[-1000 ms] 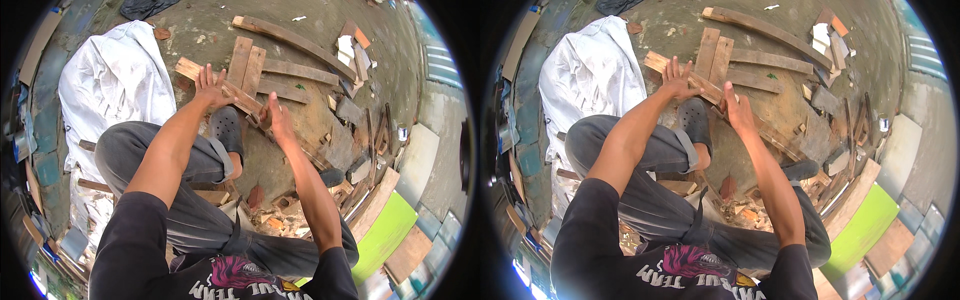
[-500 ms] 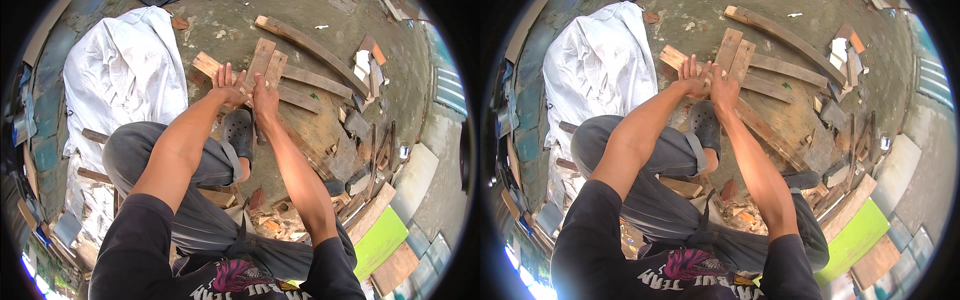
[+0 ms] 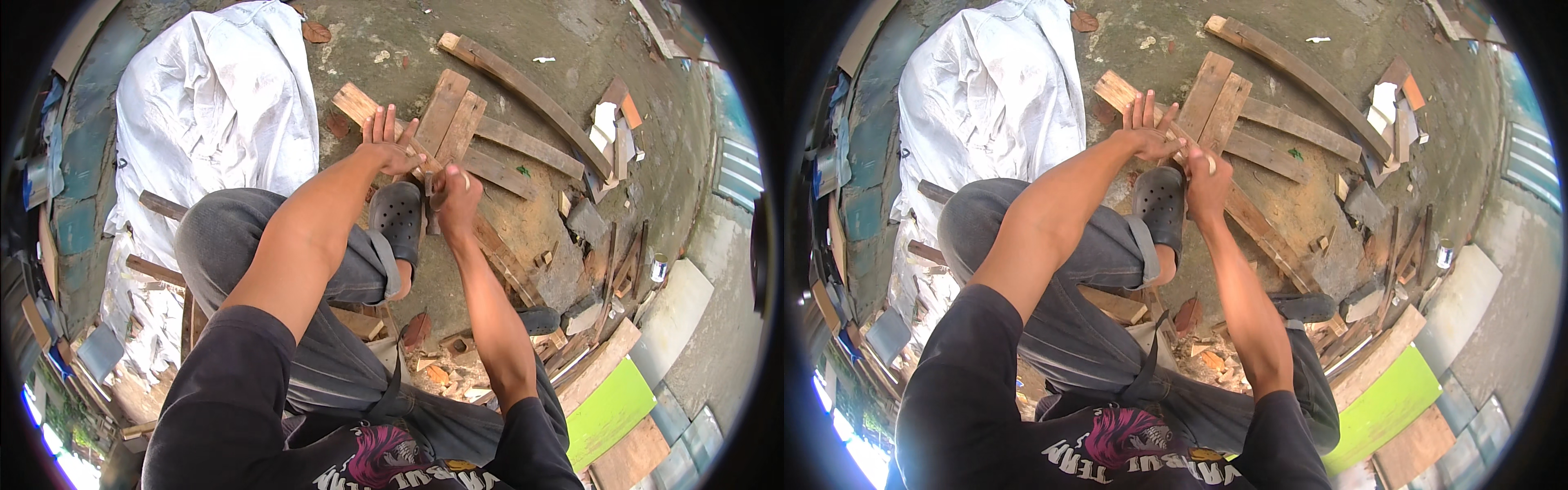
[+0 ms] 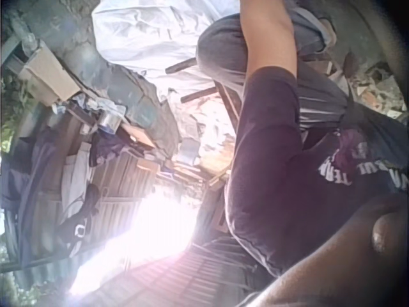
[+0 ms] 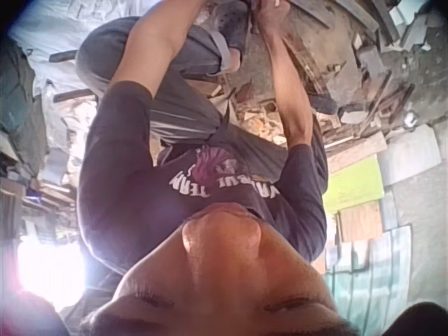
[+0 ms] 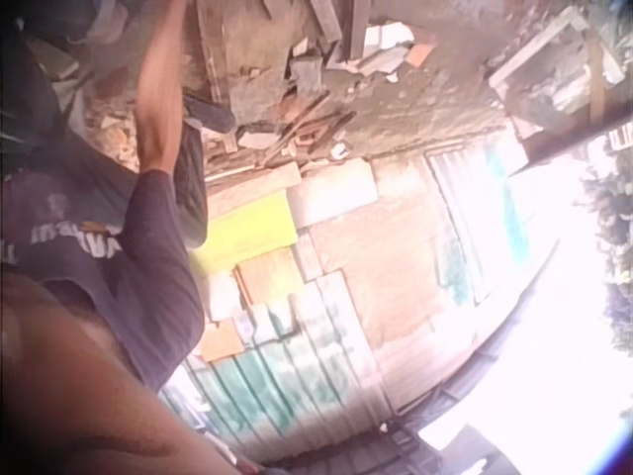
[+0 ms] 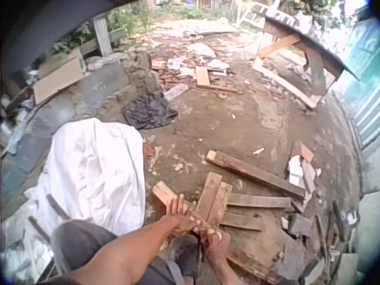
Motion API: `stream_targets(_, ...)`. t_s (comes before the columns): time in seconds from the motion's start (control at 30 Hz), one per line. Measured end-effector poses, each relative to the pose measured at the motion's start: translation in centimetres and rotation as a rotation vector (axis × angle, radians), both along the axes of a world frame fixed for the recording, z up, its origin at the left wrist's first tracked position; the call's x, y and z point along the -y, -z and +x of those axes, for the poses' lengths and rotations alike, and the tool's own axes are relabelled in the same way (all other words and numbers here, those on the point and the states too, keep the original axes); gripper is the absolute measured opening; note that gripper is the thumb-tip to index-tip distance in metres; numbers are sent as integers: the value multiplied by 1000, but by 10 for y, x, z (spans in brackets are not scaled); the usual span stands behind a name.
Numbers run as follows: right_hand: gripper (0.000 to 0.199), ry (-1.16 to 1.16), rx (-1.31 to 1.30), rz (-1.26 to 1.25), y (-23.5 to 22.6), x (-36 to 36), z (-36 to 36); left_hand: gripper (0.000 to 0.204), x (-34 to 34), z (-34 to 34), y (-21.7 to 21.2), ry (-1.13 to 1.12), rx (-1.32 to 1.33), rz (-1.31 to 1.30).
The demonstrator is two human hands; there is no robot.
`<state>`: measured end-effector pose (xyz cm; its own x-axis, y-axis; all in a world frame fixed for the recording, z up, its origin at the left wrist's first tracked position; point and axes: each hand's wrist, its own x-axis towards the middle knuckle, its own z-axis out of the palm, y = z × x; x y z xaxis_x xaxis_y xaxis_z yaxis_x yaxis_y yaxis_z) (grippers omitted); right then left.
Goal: The person sits on the ground and uses a hammer to repeatedly strike a long piece of wood, breaking it into smaller fragments. The person then picks up the broken pieces and continues to break them down further.
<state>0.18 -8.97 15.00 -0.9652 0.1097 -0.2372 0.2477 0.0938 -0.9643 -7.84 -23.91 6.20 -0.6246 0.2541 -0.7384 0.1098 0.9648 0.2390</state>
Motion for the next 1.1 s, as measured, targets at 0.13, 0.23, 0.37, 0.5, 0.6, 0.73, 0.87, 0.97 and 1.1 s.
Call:
stream_targets(0.13,42,-74,-124,-194,5,-31,44,96,6,1,6,-4,35,-25)
stream_targets(0.23,42,31,-158,-360,8,-61,72,97,2,3,2,6,37,-31)
stream_targets(0.37,44,136,-91,-549,-5,-114,97,97,-1,2,-1,3,19,-39)
stream_targets(0.5,42,59,-36,-624,-71,-162,116,97,-7,5,-2,-14,-22,-81)
stream_targets(0.6,46,76,-73,-617,-139,-190,135,98,-17,5,-2,-78,-58,-165)
stream_targets(0.73,48,101,-167,-589,-218,-219,171,94,-83,21,-52,-332,-213,-163)
stream_targets(0.87,49,84,-254,-582,-245,-226,196,69,-136,62,-77,-207,296,608)
stream_targets(0.97,49,146,-265,-562,-230,-237,216,64,-188,130,-159,-249,882,883)
stream_targets(1.1,45,195,-168,-474,-210,-231,217,52,-185,170,-183,-330,839,969)
